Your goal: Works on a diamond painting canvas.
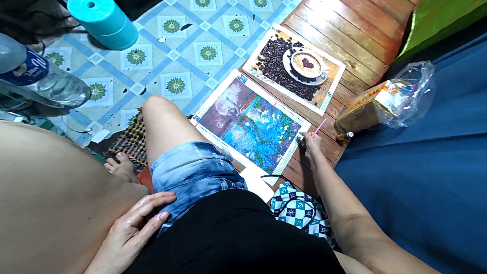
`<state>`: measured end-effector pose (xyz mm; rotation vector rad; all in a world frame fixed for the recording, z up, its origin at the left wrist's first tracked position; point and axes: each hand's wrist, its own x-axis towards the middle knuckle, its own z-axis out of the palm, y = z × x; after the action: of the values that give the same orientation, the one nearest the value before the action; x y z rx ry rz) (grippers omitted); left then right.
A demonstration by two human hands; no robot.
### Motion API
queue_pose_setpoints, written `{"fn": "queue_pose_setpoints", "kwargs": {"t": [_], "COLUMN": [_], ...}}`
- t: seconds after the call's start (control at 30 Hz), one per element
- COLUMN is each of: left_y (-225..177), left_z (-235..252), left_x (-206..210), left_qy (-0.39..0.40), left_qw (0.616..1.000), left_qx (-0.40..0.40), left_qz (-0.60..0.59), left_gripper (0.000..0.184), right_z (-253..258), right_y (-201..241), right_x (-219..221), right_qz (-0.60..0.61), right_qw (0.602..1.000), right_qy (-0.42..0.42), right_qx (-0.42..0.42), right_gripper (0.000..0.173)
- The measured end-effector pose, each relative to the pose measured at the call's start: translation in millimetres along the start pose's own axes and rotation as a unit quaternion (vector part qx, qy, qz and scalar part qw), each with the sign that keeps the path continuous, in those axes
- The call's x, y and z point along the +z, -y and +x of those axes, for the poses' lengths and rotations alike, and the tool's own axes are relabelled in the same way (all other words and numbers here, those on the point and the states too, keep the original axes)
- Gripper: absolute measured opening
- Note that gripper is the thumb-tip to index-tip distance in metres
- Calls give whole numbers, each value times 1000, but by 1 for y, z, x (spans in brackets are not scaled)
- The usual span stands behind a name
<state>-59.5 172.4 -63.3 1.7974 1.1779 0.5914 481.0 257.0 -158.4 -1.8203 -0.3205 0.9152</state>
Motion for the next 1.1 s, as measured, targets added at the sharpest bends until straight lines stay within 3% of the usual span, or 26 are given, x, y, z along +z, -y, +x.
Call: {"fn": "queue_pose_setpoints", "kwargs": {"t": [0.03,0.23,0.3,0.37,0.47,0.6,0.8,1.1], "left_y": [0,-1,0,0,-2,-1,0,-1], "left_z": [0,0,0,0,0,0,0,1], "left_x": [0,0,-1,-1,-2,-2,-3,-2], "left_qy": [0,-2,-1,1,2,3,2,3], "left_qw": [1000,1000,1000,1000,1000,1000,1000,1000], "left_qx": [0,-1,-1,1,-5,-3,-7,-1], "left_qz": [0,1,4,4,8,7,5,-2], "left_gripper": [36,36,35,36,35,34,33,35], "right_z": [-4,3,6,11,42,49,46,46], "right_y": [5,5,3,-10,-66,-94,-100,-103], "right_x": [0,-9,-13,-15,-13,-9,-10,-9], "right_qz": [-3,-193,-248,-247,-172,-103,-93,-136], "right_qw": [1000,979,965,962,972,983,980,976], "right_qy": [0,2,22,45,64,42,18,9], "right_qx": [1,-64,-84,-111,-144,-149,-178,-172], "right_gripper": [23,62,66,57,43,26,22,35]}}
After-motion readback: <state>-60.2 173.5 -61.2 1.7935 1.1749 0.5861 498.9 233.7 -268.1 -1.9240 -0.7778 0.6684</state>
